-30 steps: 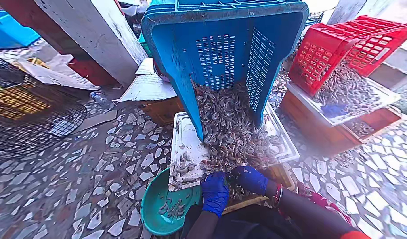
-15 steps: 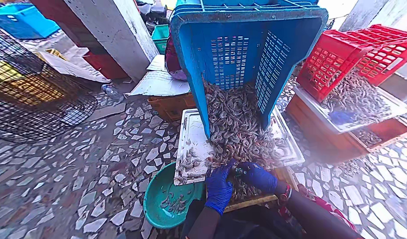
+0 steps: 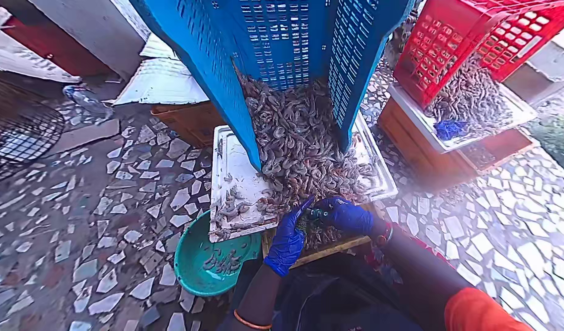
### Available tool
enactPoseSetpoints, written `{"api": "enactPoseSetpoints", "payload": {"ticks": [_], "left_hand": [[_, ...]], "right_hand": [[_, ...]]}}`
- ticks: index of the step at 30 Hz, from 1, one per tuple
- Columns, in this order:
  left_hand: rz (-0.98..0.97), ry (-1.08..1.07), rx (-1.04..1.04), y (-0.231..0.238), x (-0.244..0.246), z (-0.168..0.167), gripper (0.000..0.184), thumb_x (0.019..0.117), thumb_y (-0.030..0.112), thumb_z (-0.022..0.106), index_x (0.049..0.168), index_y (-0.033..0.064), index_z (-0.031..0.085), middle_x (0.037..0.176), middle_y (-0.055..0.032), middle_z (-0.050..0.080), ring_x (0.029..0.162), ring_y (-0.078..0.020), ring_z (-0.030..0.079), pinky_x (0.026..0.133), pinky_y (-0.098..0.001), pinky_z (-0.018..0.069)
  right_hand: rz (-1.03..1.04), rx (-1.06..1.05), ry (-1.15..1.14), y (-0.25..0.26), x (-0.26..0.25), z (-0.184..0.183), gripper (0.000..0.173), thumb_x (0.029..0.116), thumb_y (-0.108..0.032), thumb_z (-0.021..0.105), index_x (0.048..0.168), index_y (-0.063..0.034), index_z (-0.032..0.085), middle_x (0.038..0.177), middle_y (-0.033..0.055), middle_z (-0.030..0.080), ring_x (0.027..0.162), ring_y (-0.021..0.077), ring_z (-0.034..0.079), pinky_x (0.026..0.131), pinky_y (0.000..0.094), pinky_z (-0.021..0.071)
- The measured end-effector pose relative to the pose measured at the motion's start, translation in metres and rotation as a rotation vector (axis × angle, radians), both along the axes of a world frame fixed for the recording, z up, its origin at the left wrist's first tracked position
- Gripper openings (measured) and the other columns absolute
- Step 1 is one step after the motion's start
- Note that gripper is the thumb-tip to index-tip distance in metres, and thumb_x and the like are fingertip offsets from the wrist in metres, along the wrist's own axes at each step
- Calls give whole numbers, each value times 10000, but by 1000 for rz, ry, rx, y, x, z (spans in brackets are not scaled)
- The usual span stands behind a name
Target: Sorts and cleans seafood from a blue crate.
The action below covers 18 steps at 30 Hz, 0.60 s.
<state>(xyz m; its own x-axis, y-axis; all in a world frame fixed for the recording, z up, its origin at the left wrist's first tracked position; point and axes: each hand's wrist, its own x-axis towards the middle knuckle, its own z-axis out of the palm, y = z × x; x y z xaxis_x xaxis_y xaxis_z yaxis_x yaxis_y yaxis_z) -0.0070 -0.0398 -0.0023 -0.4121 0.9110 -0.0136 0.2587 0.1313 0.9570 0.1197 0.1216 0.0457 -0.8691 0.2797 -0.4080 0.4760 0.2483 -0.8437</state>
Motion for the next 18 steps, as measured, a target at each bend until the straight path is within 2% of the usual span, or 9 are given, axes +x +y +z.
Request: {"api": "enactPoseSetpoints", "payload": {"ticks": [2,4,6,9,11,13,15,16,18], "left_hand": [[68,27,-20,2,2,2,543,878,-119,453,1388,-4,603,1360,-164,642,1302,-177,579,1145,-320,414],[140,-5,29,7,3,1,441,898,-96,449,1268,-6,671,1240,-114,700,1197,-103,631,1089,-272,469],[202,-93,72,12,4,0,375,928,-73,425,1189,-12,687,1167,-70,724,1128,-59,654,1043,-251,506],[293,-200,38,17,3,-4,308,986,-22,429,1119,0,706,1060,-26,743,1012,-44,679,962,-256,545],[313,-197,12,16,-5,-11,307,996,-2,436,1112,18,719,1025,-9,745,953,-45,683,920,-253,555],[263,-174,-6,13,-12,-17,360,968,-68,472,1244,12,690,1205,-49,728,1124,-63,665,1025,-256,519],[106,-177,42,11,-14,-22,571,893,-104,518,1457,-15,528,1501,-119,556,1402,-133,505,1183,-293,390],[62,-202,79,11,-10,-21,627,871,-121,552,1487,-29,482,1543,-137,508,1440,-146,464,1206,-295,363],[71,-156,105,12,-3,-19,614,857,-139,581,1453,0,540,1488,-113,571,1398,-138,515,1193,-298,394]], "right_hand": [[-1,-19,5,4,-1,1,328,1039,-271,573,1285,-84,684,1181,67,702,1045,91,649,972,331,513],[5,10,5,8,-2,-7,304,1034,-314,583,1209,-103,714,1097,36,722,980,84,668,926,339,540],[48,76,-13,11,-3,-11,282,1012,-297,602,1148,-83,726,1054,66,717,966,136,659,908,391,519],[114,136,0,12,-4,-18,270,997,-310,626,1031,-60,722,947,82,695,892,172,644,845,425,508],[104,114,19,12,-2,-23,269,1004,-311,608,998,-64,712,891,56,677,831,144,628,800,400,505],[45,64,-7,13,-2,-22,262,1015,-289,594,1068,-65,717,944,51,688,849,114,632,814,359,518],[-33,-10,-25,10,-3,-18,267,1026,-267,583,1143,-60,705,1017,47,694,891,83,638,847,312,532],[-66,-44,-7,7,-4,-16,261,1025,-255,583,1144,-56,701,1016,34,693,891,62,636,846,290,532],[-103,-101,40,1,-6,-12,238,1026,-239,585,1131,-61,705,996,-9,693,886,14,630,844,246,530]]}}
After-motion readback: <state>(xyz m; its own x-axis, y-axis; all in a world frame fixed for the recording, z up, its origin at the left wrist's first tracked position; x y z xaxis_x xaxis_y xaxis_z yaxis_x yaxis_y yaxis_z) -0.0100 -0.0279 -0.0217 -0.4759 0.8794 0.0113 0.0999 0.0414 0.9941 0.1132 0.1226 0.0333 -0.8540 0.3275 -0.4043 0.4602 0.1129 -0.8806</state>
